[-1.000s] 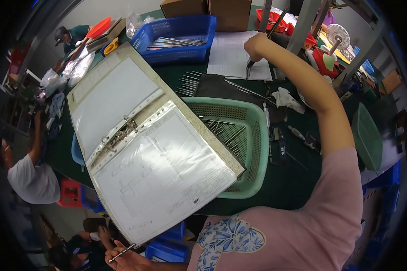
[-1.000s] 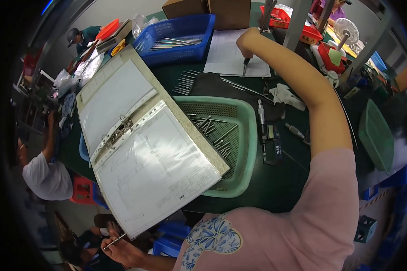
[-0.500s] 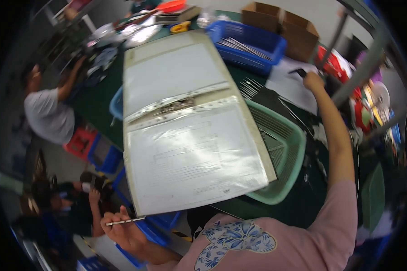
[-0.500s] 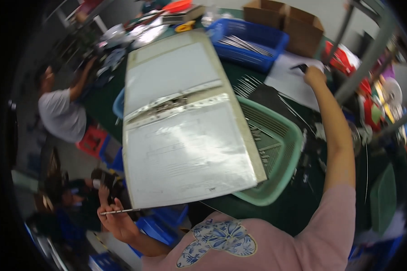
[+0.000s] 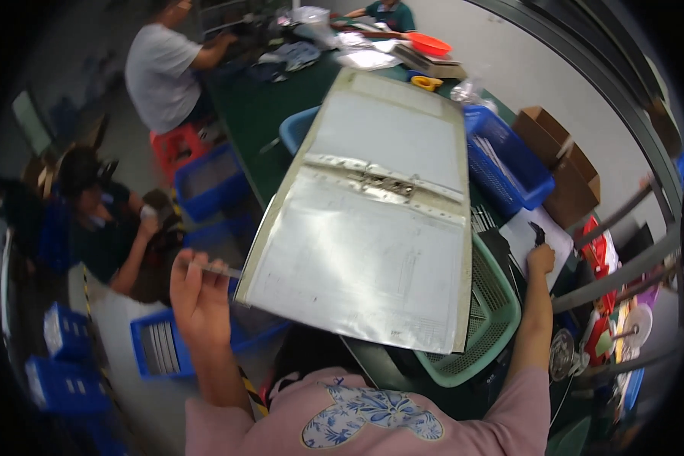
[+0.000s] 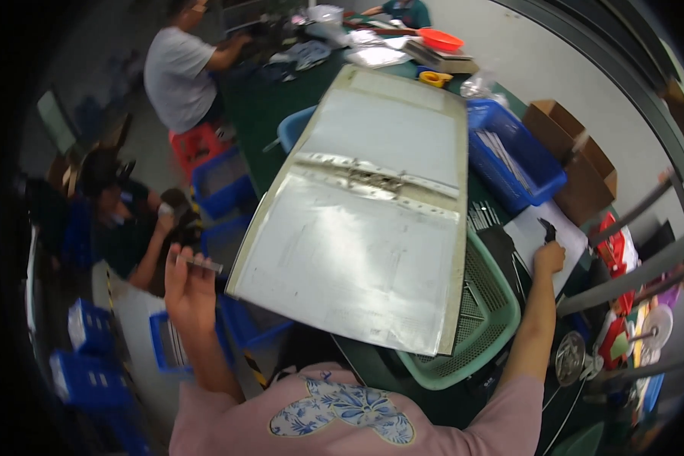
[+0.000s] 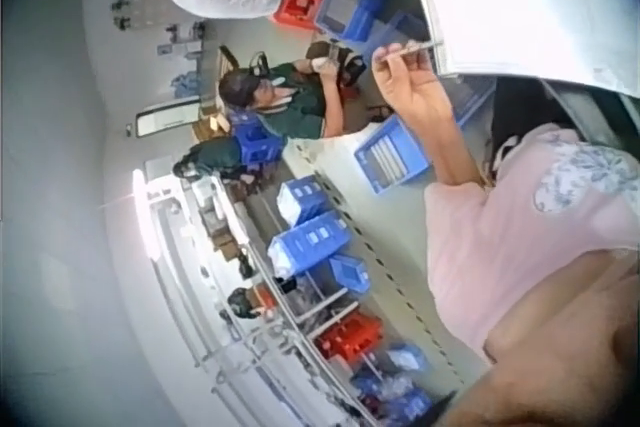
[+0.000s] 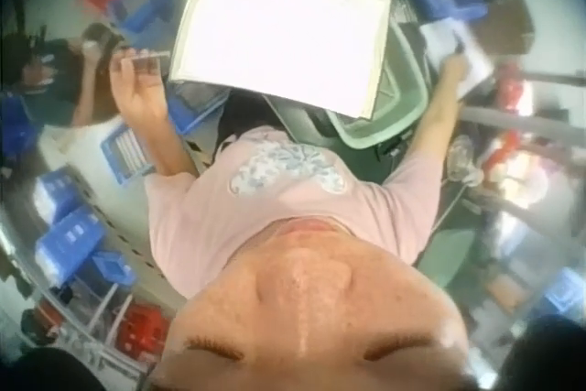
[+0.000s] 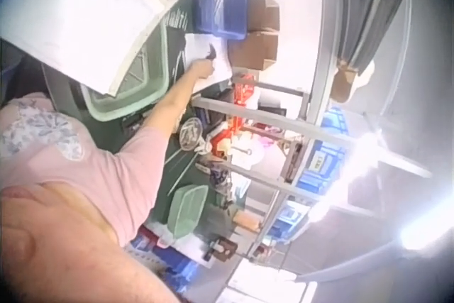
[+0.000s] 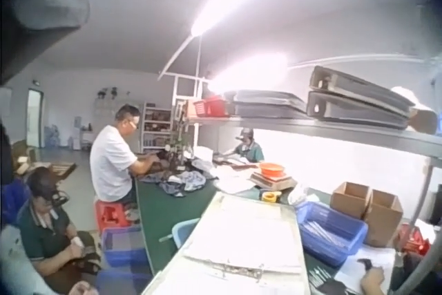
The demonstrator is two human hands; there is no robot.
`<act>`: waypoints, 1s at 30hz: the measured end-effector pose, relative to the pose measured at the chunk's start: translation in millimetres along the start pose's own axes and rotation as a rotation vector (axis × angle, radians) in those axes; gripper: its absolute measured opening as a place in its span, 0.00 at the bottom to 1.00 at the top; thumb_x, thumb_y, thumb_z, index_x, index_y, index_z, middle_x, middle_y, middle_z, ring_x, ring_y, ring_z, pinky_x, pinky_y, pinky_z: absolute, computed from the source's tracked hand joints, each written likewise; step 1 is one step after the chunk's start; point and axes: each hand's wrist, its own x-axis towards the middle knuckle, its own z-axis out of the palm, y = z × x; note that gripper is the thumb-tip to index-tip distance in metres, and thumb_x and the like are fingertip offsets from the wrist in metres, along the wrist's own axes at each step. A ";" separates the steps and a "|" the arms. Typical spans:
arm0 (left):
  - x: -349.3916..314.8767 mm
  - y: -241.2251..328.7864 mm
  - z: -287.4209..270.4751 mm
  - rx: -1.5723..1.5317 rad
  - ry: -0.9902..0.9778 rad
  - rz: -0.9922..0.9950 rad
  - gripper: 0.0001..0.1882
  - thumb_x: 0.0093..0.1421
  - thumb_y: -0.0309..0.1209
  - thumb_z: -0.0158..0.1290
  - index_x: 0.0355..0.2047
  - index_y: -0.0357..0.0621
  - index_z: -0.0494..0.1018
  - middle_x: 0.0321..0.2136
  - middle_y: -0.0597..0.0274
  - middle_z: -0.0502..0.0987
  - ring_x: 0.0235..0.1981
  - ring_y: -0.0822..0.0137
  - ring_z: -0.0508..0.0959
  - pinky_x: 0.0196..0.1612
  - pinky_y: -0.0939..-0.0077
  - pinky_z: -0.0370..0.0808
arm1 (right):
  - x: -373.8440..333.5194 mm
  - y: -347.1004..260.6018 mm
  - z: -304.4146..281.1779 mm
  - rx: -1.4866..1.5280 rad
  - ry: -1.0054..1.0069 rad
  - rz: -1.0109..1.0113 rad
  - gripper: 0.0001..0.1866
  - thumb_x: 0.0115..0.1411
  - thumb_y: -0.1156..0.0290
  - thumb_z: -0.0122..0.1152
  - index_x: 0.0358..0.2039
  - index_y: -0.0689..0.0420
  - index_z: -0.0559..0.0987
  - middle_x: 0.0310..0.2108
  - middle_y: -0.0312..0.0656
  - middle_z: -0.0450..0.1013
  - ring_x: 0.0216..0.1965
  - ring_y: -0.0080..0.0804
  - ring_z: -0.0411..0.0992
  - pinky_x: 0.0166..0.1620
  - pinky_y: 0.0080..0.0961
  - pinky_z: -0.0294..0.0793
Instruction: The person uses a digital caliper to measure the dimensions of small metal pins and records the findings on a notepad while referring to technical drawings.
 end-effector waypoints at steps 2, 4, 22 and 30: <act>0.9 -4.7 -0.7 -0.011 0.029 0.009 0.11 0.62 0.23 0.46 0.46 0.41 0.65 0.39 0.57 0.73 0.41 0.61 0.74 0.48 0.67 0.70 | 1.3 1.5 -6.2 -0.015 -0.086 -0.073 0.18 0.55 0.61 0.51 0.43 0.57 0.76 0.45 0.54 0.72 0.48 0.52 0.71 0.49 0.45 0.70; 0.6 -9.4 -2.9 -0.044 0.034 0.009 0.11 0.62 0.22 0.46 0.45 0.40 0.66 0.39 0.56 0.74 0.41 0.60 0.76 0.48 0.67 0.73 | 3.6 -0.7 -19.9 -0.035 -0.068 -0.168 0.21 0.55 0.58 0.50 0.41 0.61 0.76 0.42 0.57 0.73 0.46 0.55 0.72 0.48 0.47 0.69; 220.4 -95.1 1.7 0.046 -0.142 -0.680 0.04 0.58 0.27 0.51 0.34 0.47 0.73 0.31 0.69 0.76 0.40 0.71 0.75 0.59 0.45 0.55 | -167.9 -142.6 -182.3 1.130 -0.595 -0.467 0.23 0.56 0.56 0.56 0.42 0.63 0.76 0.34 0.41 0.71 0.30 0.27 0.68 0.34 0.21 0.67; 250.1 -163.3 14.7 0.039 -0.029 -0.771 0.05 0.57 0.24 0.51 0.33 0.37 0.71 0.31 0.61 0.74 0.35 0.67 0.75 0.47 0.65 0.73 | -104.2 -210.2 -135.4 1.266 -1.041 -0.042 0.28 0.53 0.56 0.55 0.47 0.66 0.66 0.34 0.48 0.67 0.32 0.36 0.70 0.38 0.35 0.73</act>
